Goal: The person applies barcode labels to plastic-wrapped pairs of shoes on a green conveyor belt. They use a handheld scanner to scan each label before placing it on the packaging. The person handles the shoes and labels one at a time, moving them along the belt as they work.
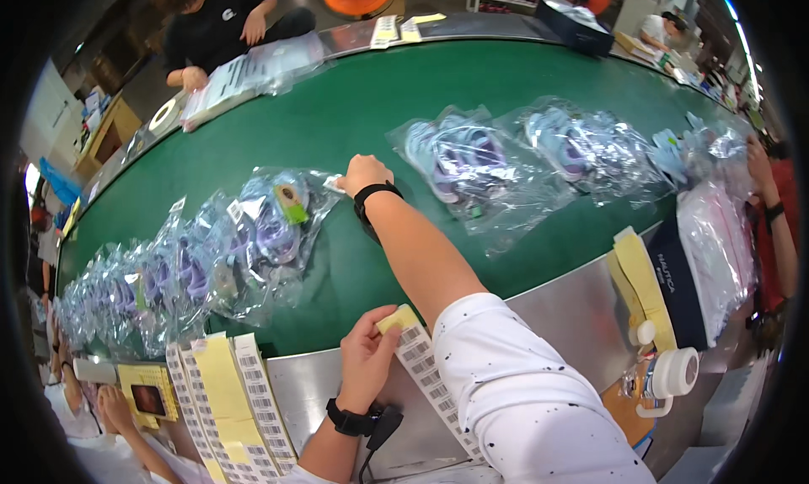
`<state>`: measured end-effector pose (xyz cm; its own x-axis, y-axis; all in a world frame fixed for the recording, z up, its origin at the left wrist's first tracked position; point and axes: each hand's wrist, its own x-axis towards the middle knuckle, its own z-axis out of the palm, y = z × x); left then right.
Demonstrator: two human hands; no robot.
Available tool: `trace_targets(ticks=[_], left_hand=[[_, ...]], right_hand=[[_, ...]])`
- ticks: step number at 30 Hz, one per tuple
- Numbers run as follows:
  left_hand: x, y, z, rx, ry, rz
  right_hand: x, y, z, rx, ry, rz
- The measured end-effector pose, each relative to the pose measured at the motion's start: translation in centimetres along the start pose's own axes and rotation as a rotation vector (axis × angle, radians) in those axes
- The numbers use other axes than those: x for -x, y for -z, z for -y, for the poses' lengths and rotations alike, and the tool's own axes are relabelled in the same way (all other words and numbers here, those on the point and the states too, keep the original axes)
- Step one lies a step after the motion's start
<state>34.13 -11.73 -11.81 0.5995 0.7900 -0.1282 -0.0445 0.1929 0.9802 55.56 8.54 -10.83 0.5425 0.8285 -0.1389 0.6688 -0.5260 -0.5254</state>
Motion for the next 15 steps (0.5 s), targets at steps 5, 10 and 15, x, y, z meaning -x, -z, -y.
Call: trace_targets(ticks=[5,10,15], left_hand=[[-0.4,-1.0,0.2,0.067,-0.040,-0.036],[0.0,-0.7,-0.2,0.052,-0.054,-0.090],[-0.3,-2.5,-0.6,0.141,-0.061,-0.061]], right_hand=[[-1.5,5.0,-5.0,0.122,0.400,-0.274],[-0.3,12.2,-13.3,0.163,0.311,-0.490],[1.5,9.5,-19.6,-0.514,0.173,-0.361]])
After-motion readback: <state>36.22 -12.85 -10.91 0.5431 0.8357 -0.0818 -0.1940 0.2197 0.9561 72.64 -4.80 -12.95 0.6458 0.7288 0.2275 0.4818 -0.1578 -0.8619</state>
